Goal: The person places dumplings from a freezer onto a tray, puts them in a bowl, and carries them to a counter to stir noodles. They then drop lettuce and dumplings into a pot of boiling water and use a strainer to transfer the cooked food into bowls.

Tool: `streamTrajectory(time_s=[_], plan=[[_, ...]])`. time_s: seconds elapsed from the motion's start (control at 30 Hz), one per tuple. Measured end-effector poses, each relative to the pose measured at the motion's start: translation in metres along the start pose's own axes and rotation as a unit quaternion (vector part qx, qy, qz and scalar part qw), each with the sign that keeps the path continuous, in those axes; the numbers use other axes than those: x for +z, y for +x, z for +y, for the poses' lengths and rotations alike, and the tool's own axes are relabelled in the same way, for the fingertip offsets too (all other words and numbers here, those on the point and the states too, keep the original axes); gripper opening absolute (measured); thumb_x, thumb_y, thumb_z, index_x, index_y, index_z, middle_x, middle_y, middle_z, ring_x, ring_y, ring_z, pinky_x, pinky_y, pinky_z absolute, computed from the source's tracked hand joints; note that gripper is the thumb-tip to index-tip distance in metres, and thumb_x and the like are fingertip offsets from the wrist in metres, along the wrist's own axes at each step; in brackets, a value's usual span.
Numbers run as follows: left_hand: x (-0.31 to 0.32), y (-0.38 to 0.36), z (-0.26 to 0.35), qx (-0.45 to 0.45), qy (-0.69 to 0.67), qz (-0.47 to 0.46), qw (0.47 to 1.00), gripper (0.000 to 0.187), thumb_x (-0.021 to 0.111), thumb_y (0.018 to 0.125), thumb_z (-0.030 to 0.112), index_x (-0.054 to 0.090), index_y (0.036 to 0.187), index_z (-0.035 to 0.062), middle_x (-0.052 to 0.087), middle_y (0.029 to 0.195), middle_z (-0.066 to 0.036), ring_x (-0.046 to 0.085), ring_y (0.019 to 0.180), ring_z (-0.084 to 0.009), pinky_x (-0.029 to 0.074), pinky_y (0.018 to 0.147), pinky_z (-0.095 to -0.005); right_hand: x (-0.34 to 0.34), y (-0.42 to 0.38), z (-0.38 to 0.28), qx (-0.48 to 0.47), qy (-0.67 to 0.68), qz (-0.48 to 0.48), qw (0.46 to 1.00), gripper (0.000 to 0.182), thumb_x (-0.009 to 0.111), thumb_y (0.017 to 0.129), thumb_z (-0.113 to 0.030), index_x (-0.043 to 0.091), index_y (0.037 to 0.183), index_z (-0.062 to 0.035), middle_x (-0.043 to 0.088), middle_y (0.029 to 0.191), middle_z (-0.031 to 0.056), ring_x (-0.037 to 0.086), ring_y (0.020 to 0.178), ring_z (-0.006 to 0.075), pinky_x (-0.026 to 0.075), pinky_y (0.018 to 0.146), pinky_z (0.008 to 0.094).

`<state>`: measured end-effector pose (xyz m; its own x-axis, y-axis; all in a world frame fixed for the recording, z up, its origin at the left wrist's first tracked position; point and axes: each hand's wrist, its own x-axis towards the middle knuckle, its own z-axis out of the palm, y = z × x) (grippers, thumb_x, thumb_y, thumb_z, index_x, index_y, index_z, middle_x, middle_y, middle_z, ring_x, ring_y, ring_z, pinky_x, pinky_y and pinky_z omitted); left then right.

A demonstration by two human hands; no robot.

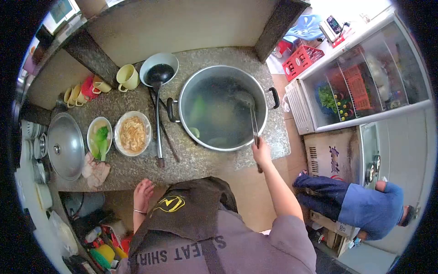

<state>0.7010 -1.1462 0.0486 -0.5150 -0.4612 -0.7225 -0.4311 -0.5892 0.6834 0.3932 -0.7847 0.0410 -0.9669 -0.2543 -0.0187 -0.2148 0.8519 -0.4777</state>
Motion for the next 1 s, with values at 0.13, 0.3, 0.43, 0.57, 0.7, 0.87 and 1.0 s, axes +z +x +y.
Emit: streamTrajectory(time_s=[0.13,0.3,0.43,0.57,0.7,0.87,1.0], plan=[[-0.008,-0.002,-0.024,0.007,-0.023,0.024,0.999,0.035,0.052,0.083,0.028,0.048,0.111,0.0081,0.054,0.106,-0.005,0.054,0.086,-0.0147,0.043,0.072,-0.0271,-0.052,-0.022,-0.034,0.403,0.522,-0.124,0.742,0.013,0.045,0.085,-0.018,0.044,0.095,-0.0106,0.04,0.066,-0.0005,0.038,0.05,0.0053,0.032,0.038,0.0179],[-0.001,-0.014,-0.035,-0.007,-0.019,0.051,0.998,0.035,0.053,0.082,0.028,0.048,0.11,0.008,0.054,0.106,-0.005,0.054,0.087,-0.0156,0.043,0.072,-0.0273,-0.087,-0.058,-0.021,0.441,0.768,-0.207,0.416,0.012,0.045,0.085,-0.02,0.042,0.091,-0.0089,0.041,0.07,0.0023,0.033,0.047,0.0061,0.028,0.037,0.0169],[0.012,-0.007,-0.033,-0.003,-0.006,0.03,1.0,0.034,0.054,0.082,0.028,0.05,0.108,0.0076,0.055,0.103,-0.005,0.055,0.086,-0.0157,0.043,0.073,-0.0271,-0.08,-0.05,-0.024,0.421,0.769,-0.245,0.415,0.013,0.044,0.086,-0.02,0.041,0.089,-0.0078,0.041,0.07,0.0028,0.033,0.047,0.0059,0.028,0.037,0.0163],[0.017,-0.002,-0.035,0.022,-0.034,0.014,0.999,0.032,0.053,0.082,0.028,0.051,0.107,0.0076,0.056,0.1,-0.004,0.056,0.085,-0.0147,0.044,0.072,-0.026,-0.03,-0.013,-0.039,0.392,0.682,-0.256,0.562,0.013,0.043,0.086,-0.02,0.04,0.086,-0.0072,0.043,0.069,0.0036,0.035,0.047,0.0076,0.029,0.038,0.0188],[0.017,-0.015,-0.03,0.023,-0.004,0.042,0.999,0.03,0.053,0.082,0.026,0.051,0.106,0.0077,0.057,0.099,-0.004,0.056,0.084,-0.0138,0.044,0.07,-0.0251,0.01,0.023,-0.071,0.33,0.58,-0.273,0.693,0.013,0.043,0.086,-0.019,0.04,0.083,-0.0071,0.043,0.066,0.0037,0.036,0.047,0.0094,0.03,0.039,0.0213],[0.0,-0.03,-0.052,0.017,-0.029,0.093,0.995,0.03,0.052,0.083,0.026,0.051,0.107,0.0084,0.057,0.099,-0.004,0.056,0.083,-0.0133,0.044,0.068,-0.0246,0.025,0.032,-0.07,0.351,0.584,-0.354,0.64,0.013,0.043,0.086,-0.019,0.04,0.084,-0.0072,0.043,0.067,0.0033,0.036,0.048,0.0086,0.031,0.04,0.0211],[-0.005,-0.041,-0.073,-0.004,-0.048,0.113,0.992,0.03,0.053,0.083,0.026,0.051,0.108,0.0092,0.056,0.099,-0.003,0.056,0.083,-0.0131,0.044,0.068,-0.0245,-0.008,0.016,-0.039,0.336,0.522,-0.403,0.673,0.013,0.041,0.086,-0.02,0.041,0.089,-0.0074,0.042,0.068,0.0028,0.036,0.049,0.0072,0.03,0.039,0.0196]])
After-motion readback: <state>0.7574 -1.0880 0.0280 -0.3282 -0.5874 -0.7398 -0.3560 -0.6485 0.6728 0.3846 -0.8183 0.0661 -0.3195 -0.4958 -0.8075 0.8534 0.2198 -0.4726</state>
